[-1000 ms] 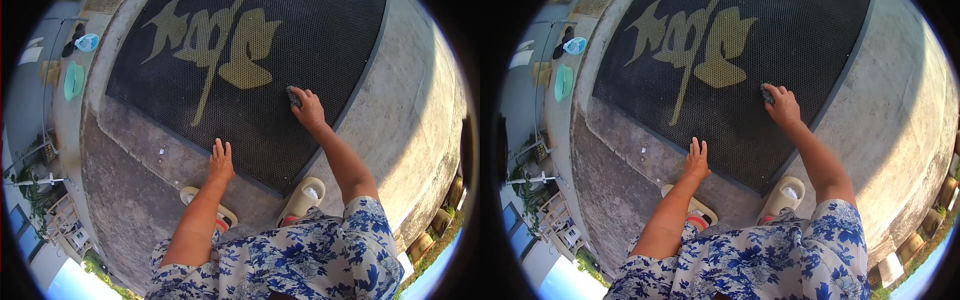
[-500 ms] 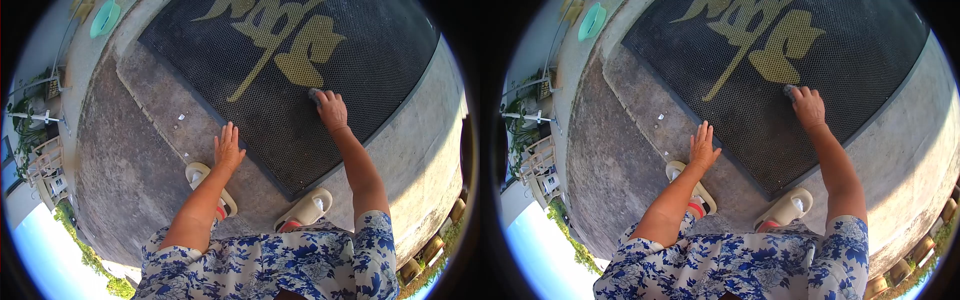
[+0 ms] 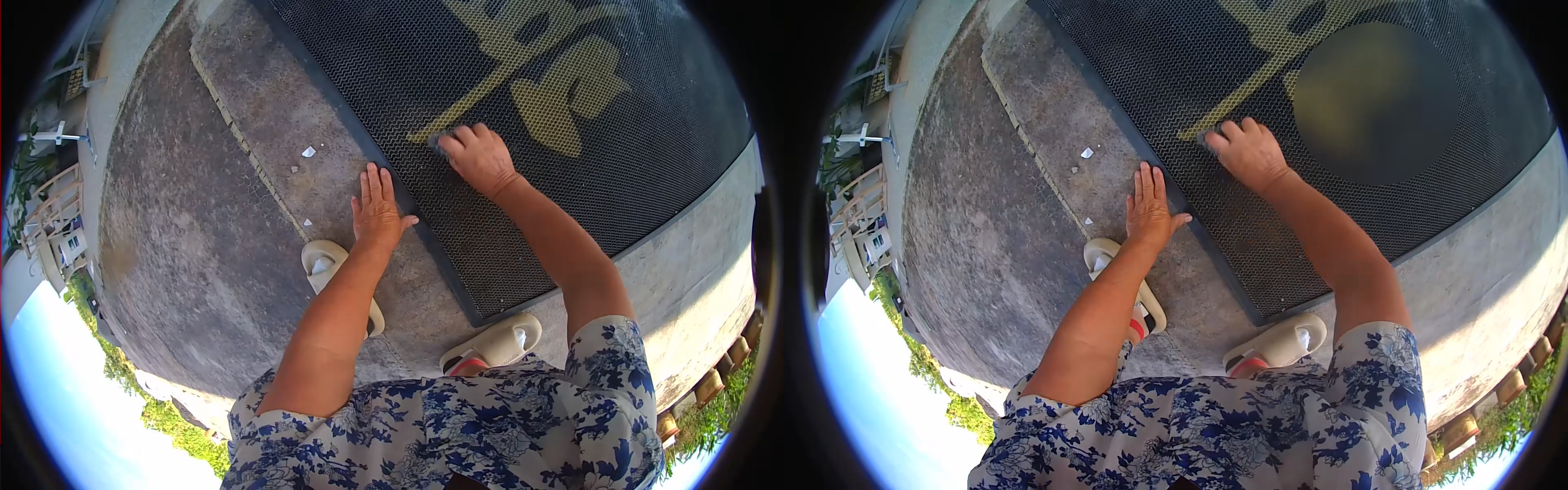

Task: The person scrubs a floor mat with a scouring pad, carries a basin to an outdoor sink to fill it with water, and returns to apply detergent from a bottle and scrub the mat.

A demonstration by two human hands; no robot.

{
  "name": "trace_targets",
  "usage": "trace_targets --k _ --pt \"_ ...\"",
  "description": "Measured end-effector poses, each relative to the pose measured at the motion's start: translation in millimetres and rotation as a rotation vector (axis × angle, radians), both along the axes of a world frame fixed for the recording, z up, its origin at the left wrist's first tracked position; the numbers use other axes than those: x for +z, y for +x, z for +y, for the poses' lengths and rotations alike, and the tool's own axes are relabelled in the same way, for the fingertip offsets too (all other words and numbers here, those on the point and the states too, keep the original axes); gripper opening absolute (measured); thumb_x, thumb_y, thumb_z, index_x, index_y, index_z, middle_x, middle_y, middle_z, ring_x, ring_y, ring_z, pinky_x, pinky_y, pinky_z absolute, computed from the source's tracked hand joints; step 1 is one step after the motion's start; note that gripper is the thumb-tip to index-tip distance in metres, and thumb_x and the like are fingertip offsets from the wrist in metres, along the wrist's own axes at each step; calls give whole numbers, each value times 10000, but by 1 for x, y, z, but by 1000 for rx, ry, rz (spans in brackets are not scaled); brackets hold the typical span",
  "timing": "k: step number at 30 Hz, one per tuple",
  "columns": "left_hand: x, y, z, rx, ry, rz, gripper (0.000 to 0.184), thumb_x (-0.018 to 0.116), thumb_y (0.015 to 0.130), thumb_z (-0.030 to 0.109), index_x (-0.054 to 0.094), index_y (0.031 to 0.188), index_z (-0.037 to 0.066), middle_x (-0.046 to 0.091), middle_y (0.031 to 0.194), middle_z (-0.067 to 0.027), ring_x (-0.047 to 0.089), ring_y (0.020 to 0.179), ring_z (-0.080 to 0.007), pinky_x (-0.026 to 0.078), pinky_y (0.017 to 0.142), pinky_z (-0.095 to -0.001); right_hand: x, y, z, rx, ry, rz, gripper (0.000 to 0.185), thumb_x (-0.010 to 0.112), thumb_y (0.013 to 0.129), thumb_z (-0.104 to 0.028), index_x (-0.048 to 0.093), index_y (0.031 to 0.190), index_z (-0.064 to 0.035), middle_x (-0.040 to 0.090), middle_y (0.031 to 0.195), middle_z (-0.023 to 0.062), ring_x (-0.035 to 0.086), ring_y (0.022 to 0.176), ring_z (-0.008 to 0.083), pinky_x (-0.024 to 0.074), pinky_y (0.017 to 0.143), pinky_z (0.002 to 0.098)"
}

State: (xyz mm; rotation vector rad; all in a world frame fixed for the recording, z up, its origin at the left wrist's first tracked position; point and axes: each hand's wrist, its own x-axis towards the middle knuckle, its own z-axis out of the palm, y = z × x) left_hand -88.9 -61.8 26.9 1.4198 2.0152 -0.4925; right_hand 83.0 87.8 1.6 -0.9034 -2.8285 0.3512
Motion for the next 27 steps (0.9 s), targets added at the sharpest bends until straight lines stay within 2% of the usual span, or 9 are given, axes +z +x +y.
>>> trace_targets --k 2,5,10,12,14,16,21,23,27 --pt "-2 1 3 -7 13 19 1144 722 723 543 34 1512 82 -31 1587 -119 70 1463 -290 276 1121 -522 6 -35 64 -339 -14 -99 285 651 833 -211 579 1106 -170 576 967 55 586 856 270 540 713 389" --pt "-1 -2 -1 -29 -81 32 1149 703 726 571 23 1514 85 -51 1586 -127 45 1465 -290 263 1131 -500 8 -59 89 -537 -50 -80 292 648 849 -228 583 1123 -153 587 1021 64 581 898 284 536 735 397" --pt "-6 -3 -6 -7 93 -23 1150 762 699 488 45 1507 91 -17 1583 -125 72 1458 -310 293 1110 -541 17 18 -54 117 -181 -97 278 668 772 -196 629 1047 -211 564 947 13 555 853 213 522 757 354" --pt "-8 -2 -6 -18 55 -71 1158 765 698 483 37 1507 90 -27 1582 -126 67 1458 -314 288 1114 -543 27 71 -91 248 -262 -58 255 663 765 -186 619 1014 -218 559 965 9 552 848 206 518 751 349" --pt "-13 -6 -11 -9 110 -38 1162 769 701 472 25 1507 87 -42 1583 -125 55 1459 -320 281 1117 -548 21 111 -73 145 -251 -33 318 710 724 -175 602 1019 -226 553 998 18 547 874 203 512 759 346" --pt "-12 -8 -12 -9 89 -41 1163 769 706 468 17 1507 86 -46 1581 -132 48 1458 -331 273 1121 -550 23 136 -14 -311 -88 -114 498 797 633 -164 572 1075 -205 550 1027 38 544 919 235 512 769 348" --pt "-16 -15 -23 -66 150 -84 1168 766 718 463 -3 1504 67 -57 1573 -173 35 1451 -373 246 1129 -554 -1 179 78 -1207 118 63 354 637 833 -299 582 1146 -145 573 1033 86 568 941 293 499 776 413" --pt "-14 -11 -14 -71 161 -117 1143 735 757 452 -21 1489 6 -60 1540 -272 32 1424 -458 182 1164 -501 2 152 54 -1135 93 11 350 658 819 -283 586 1137 -155 575 1017 73 566 933 286 501 767 407" --pt "-14 -13 -13 -78 136 -123 1133 712 771 485 -23 1485 1 -49 1537 -274 32 1420 -467 179 1167 -501 19 79 -58 -774 -127 -84 408 751 720 -216 585 1093 -215 561 972 10 536 876 234 495 735 353"
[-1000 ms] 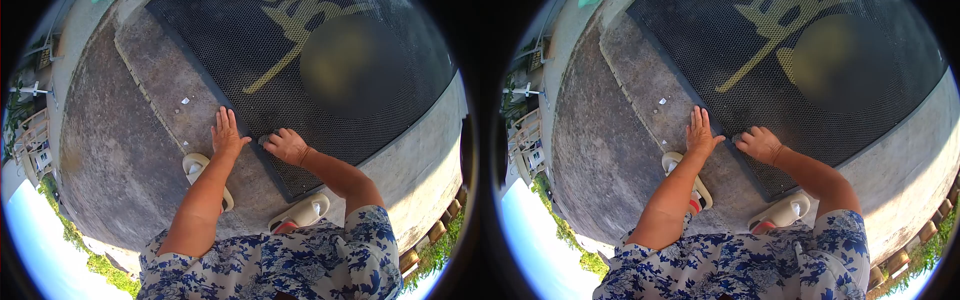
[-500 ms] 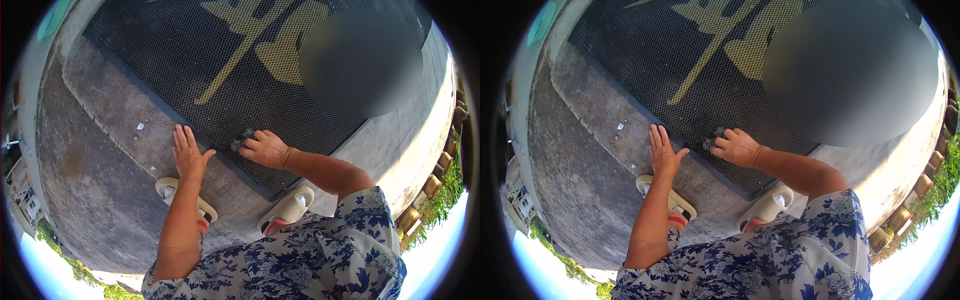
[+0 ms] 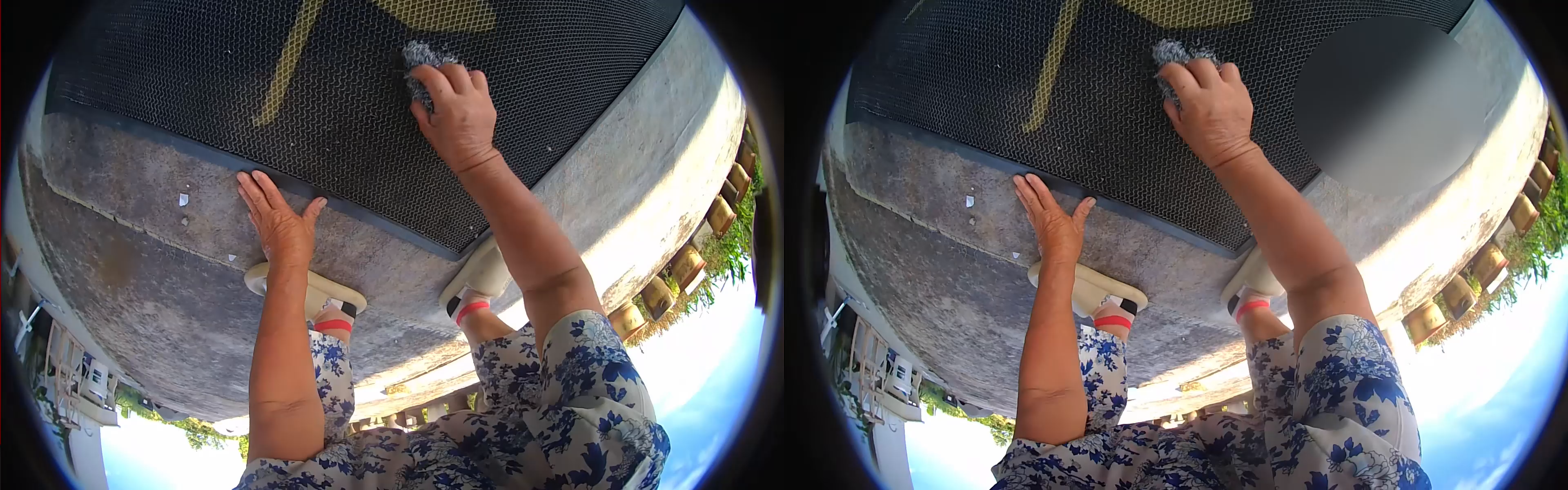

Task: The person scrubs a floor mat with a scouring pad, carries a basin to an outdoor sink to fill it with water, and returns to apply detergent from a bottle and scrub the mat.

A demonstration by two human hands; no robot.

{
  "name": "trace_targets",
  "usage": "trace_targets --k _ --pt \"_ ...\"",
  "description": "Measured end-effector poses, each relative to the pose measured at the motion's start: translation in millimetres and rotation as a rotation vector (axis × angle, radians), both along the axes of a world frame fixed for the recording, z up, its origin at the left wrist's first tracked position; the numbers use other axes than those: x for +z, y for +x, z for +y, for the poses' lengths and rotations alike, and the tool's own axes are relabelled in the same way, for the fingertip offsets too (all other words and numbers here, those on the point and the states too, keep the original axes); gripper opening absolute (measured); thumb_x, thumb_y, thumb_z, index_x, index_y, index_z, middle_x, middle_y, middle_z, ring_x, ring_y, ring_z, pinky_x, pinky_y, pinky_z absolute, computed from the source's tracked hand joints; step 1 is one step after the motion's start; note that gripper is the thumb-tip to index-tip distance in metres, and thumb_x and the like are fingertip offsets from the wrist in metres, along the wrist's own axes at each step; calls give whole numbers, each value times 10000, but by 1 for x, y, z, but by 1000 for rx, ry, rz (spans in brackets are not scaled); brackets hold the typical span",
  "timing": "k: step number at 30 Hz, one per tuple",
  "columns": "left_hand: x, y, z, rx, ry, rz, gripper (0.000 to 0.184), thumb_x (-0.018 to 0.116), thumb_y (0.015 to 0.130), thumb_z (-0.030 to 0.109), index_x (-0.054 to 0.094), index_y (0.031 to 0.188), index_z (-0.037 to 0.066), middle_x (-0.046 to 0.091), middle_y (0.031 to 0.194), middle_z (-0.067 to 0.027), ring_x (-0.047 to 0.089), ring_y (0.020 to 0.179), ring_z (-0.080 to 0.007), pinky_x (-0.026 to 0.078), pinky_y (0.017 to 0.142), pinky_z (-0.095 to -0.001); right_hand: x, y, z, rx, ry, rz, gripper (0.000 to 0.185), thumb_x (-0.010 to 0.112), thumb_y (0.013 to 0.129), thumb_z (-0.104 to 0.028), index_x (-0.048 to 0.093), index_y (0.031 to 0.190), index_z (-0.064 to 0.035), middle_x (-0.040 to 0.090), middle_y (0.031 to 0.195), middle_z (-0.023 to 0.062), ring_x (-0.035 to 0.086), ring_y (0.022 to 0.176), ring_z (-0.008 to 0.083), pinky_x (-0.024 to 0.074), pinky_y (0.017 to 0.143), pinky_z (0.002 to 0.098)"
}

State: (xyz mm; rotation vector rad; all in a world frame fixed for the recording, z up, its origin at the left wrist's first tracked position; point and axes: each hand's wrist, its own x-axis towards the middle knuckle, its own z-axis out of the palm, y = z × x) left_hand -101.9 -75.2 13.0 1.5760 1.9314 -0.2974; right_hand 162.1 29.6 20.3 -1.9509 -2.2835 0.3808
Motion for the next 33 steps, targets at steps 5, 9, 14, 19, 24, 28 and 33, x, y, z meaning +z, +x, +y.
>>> trace_targets --k 5,9,14,19,24,28,33 --pt "-5 0 -3 -23 7 52 1132 705 766 526 -12 1498 45 -32 1553 -234 39 1442 -403 272 1117 -554 11 -25 -131 319 -311 84 494 780 647 -199 564 1089 -247 520 967 -7 500 823 210 480 729 328" --pt "-4 -1 1 -50 -17 75 1113 666 779 574 4 1497 40 -15 1549 -240 52 1441 -401 302 1105 -555 13 4 -163 370 -373 35 377 717 718 -211 589 1071 -251 517 930 -5 517 824 225 491 727 330" --pt "0 -8 8 -54 -65 7 1125 663 788 571 -27 1496 34 -56 1540 -262 2 1431 -440 274 1116 -555 34 70 -150 -239 -442 -169 369 710 737 -148 582 1080 -190 565 1026 68 555 935 319 496 799 421" --pt "30 -39 25 63 -186 -316 903 676 857 340 117 1491 22 102 1548 -225 181 1423 -380 323 1118 -451 70 61 -122 -619 -340 138 372 690 754 -162 578 1107 -125 573 1042 134 574 973 367 477 858 438" --pt "102 -88 -64 349 -31 -360 793 635 877 218 167 1489 28 283 1490 -259 283 1385 -386 280 1127 -410 114 11 -95 -582 -365 386 499 702 811 -256 545 1263 -117 554 1175 136 561 1083 287 459 914 382" --pt "208 -152 -201 579 -377 -90 772 622 879 202 174 1474 0 215 1519 -238 237 1406 -377 250 1141 -423 141 6 -104 -743 -431 647 469 659 864 -226 527 1301 -119 589 1161 110 604 1021 263 480 879 364" --pt "340 -230 -404 1136 -526 156 868 677 767 272 236 1459 -11 414 1399 -281 406 1300 -413 341 1086 -426 239 19 -133 -673 -520 435 413 588 897 -190 512 1294 -104 673 936 93 656 832 217 505 783 334"
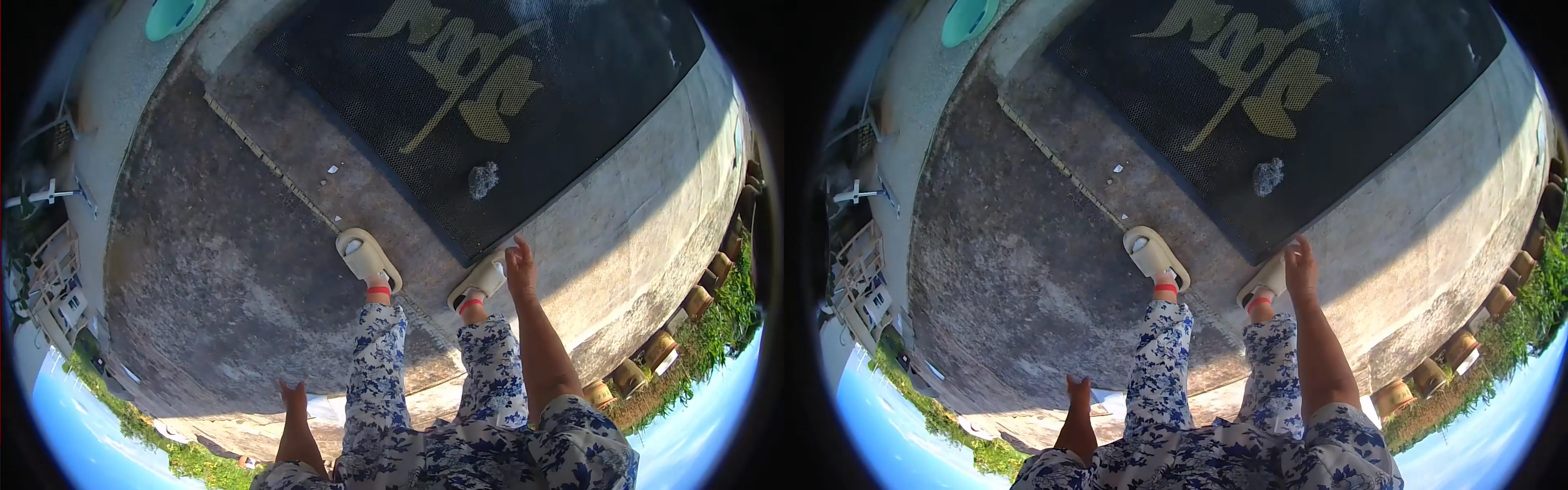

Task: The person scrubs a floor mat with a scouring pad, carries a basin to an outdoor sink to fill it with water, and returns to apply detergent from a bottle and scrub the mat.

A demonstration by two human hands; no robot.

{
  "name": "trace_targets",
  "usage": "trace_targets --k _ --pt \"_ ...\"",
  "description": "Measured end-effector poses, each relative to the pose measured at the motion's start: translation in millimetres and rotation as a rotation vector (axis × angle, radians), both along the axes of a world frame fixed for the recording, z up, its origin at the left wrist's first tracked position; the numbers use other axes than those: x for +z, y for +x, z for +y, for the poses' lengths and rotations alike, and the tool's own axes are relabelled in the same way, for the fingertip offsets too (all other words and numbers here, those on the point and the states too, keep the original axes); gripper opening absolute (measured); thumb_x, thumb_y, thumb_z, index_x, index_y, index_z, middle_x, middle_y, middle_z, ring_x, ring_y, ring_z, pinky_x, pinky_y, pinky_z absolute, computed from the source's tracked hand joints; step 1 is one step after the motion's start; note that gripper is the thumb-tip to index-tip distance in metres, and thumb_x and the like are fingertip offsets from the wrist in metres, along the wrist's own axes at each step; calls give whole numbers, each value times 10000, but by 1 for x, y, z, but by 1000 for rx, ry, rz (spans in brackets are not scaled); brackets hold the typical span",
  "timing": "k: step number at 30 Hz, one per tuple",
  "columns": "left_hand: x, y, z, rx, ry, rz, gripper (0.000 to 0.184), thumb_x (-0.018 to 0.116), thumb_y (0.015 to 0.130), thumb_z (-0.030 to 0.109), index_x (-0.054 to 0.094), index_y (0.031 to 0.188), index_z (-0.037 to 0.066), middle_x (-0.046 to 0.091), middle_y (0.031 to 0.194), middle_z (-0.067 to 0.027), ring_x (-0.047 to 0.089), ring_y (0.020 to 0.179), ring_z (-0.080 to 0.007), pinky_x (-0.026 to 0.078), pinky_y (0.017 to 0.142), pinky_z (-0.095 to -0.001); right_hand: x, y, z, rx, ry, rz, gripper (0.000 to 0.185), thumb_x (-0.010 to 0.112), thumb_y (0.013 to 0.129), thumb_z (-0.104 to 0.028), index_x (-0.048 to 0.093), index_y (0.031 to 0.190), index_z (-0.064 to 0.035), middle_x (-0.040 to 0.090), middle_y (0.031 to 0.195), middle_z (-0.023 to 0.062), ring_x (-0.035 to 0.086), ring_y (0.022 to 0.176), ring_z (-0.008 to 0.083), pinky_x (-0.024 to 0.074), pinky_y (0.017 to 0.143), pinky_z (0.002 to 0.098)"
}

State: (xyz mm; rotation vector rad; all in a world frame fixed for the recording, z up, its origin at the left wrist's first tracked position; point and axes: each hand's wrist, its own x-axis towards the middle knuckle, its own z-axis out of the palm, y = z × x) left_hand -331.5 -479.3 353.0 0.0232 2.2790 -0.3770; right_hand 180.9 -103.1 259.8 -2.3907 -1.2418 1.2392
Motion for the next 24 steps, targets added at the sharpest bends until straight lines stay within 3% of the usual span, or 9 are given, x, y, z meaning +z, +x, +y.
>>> trace_targets --k 1,3,4,5,7,9,10,15,24 --pt "31 -3 -15 17 98 -4 852 680 761 286 270 1449 -6 409 1403 -282 403 1300 -414 340 1084 -430 28 2 -3 104 5 -82 395 579 898 -192 523 1280 -107 679 917 81 664 842 207 504 768 334" --pt "71 -1 -31 -4 -24 76 852 706 738 166 267 1439 -38 510 1315 -228 533 1175 -340 449 962 -391 80 11 -9 173 -84 -228 368 567 889 -208 545 1243 -110 684 922 106 663 843 270 506 763 383" --pt "85 -3 -39 35 110 61 815 710 733 144 306 1418 -35 540 1278 -222 550 1151 -331 455 944 -398 103 18 -14 160 -104 -250 347 562 885 -215 563 1215 -112 684 930 128 658 863 310 504 778 406" --pt "97 -11 -44 87 32 -88 841 677 758 292 291 1422 -51 430 1375 -294 420 1280 -423 346 1075 -447 128 26 -20 177 -134 -318 326 562 888 -219 578 1193 -104 685 939 135 658 876 312 506 782 403" --pt "138 -9 1 32 45 -157 816 672 755 301 325 1401 -58 454 1348 -304 431 1266 -432 352 1071 -445 170 31 -24 165 -116 -398 308 563 891 -223 592 1171 -97 685 949 142 659 889 313 508 785 401" --pt "143 -26 6 -112 -53 -189 766 653 752 320 390 1346 -88 471 1331 -310 452 1248 -435 347 1071 -460 208 34 -33 161 -80 -447 277 561 900 -231 616 1127 -83 682 980 162 654 916 327 510 801 403" --pt "80 -42 -89 -359 110 -88 793 650 748 349 386 1357 -86 463 1347 -302 447 1269 -411 357 1067 -438 233 22 -28 137 -93 -474 259 543 913 -246 643 1071 -66 679 986 176 645 940 349 506 822 420" --pt "55 -100 110 -354 194 -221 789 651 753 344 384 1360 -83 464 1347 -299 449 1270 -406 360 1065 -434 301 -32 -7 128 -108 -465 254 513 910 -239 690 988 -75 674 987 178 627 953 366 494 855 432" --pt "101 -107 356 -467 425 -294 780 651 762 335 380 1366 -78 466 1348 -294 451 1271 -397 365 1061 -427 291 -65 15 152 -234 -270 298 459 896 -263 683 932 -69 653 1039 215 625 914 417 489 823 491"
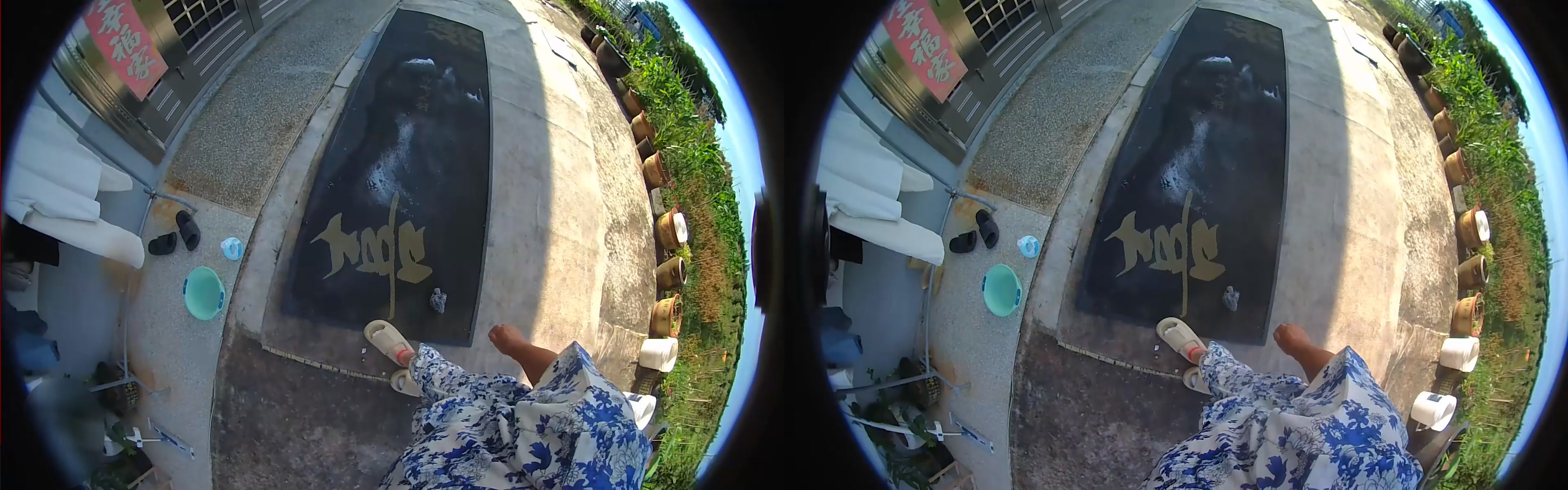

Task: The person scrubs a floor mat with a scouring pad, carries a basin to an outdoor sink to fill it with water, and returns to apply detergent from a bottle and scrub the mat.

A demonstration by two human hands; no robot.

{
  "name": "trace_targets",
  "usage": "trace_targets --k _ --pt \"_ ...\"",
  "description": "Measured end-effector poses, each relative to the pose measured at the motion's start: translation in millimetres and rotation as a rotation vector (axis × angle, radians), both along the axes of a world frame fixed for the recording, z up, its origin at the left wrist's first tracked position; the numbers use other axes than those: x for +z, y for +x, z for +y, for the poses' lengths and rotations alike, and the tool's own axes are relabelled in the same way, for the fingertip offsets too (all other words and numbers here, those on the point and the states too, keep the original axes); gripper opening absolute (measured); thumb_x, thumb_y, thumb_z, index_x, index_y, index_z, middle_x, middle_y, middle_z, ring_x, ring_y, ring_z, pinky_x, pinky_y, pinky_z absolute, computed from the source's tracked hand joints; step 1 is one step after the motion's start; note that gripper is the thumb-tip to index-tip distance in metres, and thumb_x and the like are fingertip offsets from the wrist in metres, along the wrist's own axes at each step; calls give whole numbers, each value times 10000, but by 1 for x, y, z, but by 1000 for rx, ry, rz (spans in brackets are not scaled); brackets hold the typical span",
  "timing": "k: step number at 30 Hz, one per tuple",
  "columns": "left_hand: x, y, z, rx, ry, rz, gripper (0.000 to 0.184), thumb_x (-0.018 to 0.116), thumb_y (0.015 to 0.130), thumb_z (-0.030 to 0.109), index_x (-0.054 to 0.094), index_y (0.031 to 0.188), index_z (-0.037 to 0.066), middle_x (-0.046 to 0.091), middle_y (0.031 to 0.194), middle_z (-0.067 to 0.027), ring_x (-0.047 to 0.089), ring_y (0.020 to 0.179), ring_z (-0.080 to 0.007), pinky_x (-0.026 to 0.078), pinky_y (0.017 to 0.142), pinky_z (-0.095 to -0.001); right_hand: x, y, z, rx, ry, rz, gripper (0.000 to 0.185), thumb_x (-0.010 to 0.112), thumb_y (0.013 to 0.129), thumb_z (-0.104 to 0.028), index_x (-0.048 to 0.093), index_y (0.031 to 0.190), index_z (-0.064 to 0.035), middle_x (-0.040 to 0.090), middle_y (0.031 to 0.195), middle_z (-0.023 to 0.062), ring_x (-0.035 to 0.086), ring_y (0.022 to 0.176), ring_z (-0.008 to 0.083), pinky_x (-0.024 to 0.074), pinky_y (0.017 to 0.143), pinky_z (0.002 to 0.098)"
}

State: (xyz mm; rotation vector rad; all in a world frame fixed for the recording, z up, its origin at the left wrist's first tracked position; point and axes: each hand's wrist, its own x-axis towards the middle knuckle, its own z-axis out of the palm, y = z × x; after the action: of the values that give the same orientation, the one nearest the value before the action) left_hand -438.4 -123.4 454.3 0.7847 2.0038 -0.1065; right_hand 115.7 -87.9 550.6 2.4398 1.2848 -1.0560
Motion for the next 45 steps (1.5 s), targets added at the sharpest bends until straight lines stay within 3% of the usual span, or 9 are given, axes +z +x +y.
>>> trace_targets --k 2,13,26,34,36,45 --pt "11 6 37 -25 11 -8 779 651 764 333 379 1368 -76 466 1349 -293 452 1271 -395 366 1060 -426 -28 1 15 69 -34 -7 306 460 891 -271 680 925 -62 660 1019 218 624 928 414 487 825 498" --pt "34 6 129 -106 -22 -16 769 652 775 321 374 1375 -70 468 1350 -288 455 1272 -385 372 1054 -417 30 -31 112 -201 98 74 322 474 865 -267 703 958 -61 674 980 212 631 957 384 494 854 461" --pt "32 -65 141 -212 9 -62 758 653 787 308 369 1384 -63 471 1352 -281 458 1273 -372 379 1048 -407 20 -80 17 -324 112 -14 304 502 847 -252 702 947 -47 678 975 207 634 950 383 490 859 465" --pt "53 -125 143 -306 12 -70 751 653 795 300 365 1389 -58 473 1353 -277 461 1274 -364 383 1044 -400 24 -138 -45 -513 184 -58 286 521 822 -249 698 842 -25 663 903 236 629 890 416 497 810 488" --pt "60 -143 145 -336 6 -66 749 653 797 298 364 1390 -57 473 1353 -276 461 1274 -362 384 1043 -399 33 -149 -60 -513 80 -26 306 514 832 -273 709 939 -64 673 934 224 639 918 392 496 826 471" --pt "97 -165 155 -408 -27 -34 742 654 806 289 361 1396 -52 475 1354 -272 464 1275 -354 389 1039 -392 27 -151 -142 -759 146 -96 282 553 824 -240 698 932 -24 677 936 213 641 922 377 501 827 449"
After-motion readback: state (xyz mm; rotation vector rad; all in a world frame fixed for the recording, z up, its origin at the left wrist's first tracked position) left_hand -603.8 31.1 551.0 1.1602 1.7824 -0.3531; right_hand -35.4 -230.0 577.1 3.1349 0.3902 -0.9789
